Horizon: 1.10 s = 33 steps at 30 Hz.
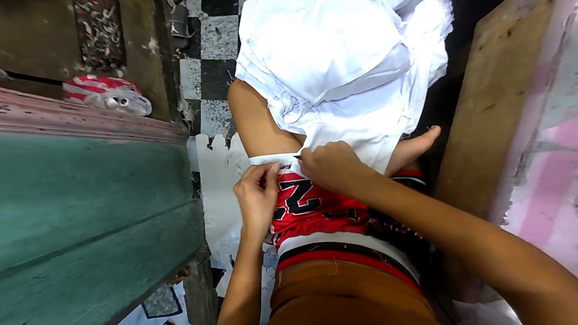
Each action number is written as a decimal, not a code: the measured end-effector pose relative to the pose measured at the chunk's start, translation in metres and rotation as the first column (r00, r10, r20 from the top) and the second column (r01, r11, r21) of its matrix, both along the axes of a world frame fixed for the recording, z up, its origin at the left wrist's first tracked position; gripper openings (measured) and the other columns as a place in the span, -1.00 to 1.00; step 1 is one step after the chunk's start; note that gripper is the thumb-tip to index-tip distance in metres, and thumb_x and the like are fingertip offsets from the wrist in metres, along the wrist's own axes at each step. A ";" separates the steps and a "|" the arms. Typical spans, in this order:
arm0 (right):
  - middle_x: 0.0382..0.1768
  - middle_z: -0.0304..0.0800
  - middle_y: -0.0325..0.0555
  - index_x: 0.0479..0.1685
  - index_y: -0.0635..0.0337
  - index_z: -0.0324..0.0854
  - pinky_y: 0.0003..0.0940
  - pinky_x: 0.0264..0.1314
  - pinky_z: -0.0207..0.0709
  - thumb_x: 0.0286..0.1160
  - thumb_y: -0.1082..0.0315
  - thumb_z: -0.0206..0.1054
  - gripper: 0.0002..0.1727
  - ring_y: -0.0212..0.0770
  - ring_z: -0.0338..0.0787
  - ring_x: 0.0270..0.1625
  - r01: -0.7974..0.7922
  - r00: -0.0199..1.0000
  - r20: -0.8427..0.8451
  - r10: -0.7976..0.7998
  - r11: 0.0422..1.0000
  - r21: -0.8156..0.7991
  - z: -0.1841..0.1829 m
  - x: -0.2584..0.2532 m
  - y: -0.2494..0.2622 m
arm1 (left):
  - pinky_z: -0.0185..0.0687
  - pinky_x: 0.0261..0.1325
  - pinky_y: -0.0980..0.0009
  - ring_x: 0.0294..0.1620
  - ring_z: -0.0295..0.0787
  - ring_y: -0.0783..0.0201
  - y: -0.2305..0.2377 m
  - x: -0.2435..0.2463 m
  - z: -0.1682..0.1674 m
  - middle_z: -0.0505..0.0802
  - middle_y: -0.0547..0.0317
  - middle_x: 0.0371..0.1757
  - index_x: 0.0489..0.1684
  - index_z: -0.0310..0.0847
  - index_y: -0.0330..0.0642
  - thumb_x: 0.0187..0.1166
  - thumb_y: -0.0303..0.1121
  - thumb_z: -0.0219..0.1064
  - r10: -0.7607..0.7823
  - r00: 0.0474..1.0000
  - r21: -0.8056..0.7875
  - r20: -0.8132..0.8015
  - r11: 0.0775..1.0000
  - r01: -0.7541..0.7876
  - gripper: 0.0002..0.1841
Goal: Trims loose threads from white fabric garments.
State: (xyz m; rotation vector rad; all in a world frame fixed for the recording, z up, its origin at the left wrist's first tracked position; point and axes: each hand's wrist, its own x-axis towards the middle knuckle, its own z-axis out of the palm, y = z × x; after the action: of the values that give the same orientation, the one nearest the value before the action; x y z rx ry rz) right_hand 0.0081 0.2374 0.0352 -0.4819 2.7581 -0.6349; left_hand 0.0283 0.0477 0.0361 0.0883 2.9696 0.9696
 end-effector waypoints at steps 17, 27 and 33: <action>-0.23 0.82 -0.10 -0.15 0.28 0.80 -0.42 -0.18 0.64 0.45 0.37 0.46 -0.85 -0.37 0.73 -0.27 0.246 0.969 0.166 -0.183 0.664 -0.706 -0.067 0.022 0.042 | 0.74 -0.07 0.31 -0.18 0.81 0.26 0.024 0.002 -0.029 0.86 -0.04 -0.08 0.13 0.73 -0.39 0.18 -0.35 0.72 -0.054 0.994 0.306 0.098 0.952 0.022 -0.47; -0.26 0.75 -0.39 0.01 0.23 0.67 -0.73 -0.37 0.45 0.54 0.50 0.25 -0.83 -0.69 0.54 -0.46 0.396 0.912 0.378 -0.160 0.582 -0.710 -0.036 0.007 0.082 | 0.84 -0.18 0.39 -0.28 0.87 0.30 0.078 -0.005 -0.026 0.86 -0.06 -0.14 0.08 0.62 -0.47 0.23 -0.43 0.69 -0.059 0.998 0.565 0.006 0.824 0.045 -0.51; -0.32 0.70 -0.42 -0.04 0.26 0.66 -0.78 -0.39 0.39 0.58 0.49 0.24 -0.87 -0.74 0.47 -0.49 0.355 0.924 0.361 -0.127 0.637 -0.685 -0.030 0.004 0.087 | 0.73 -0.27 0.56 -0.42 0.75 0.46 0.065 -0.011 -0.016 0.82 0.09 -0.32 -0.17 0.85 -0.38 0.50 -0.48 0.48 -0.079 0.980 0.600 0.181 0.799 -0.046 -0.87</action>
State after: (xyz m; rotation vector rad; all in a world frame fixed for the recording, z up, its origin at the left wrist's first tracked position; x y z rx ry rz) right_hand 0.0116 0.3242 0.0056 -0.1260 2.1890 -1.7800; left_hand 0.0169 0.1129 0.0203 0.0203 2.3613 1.7680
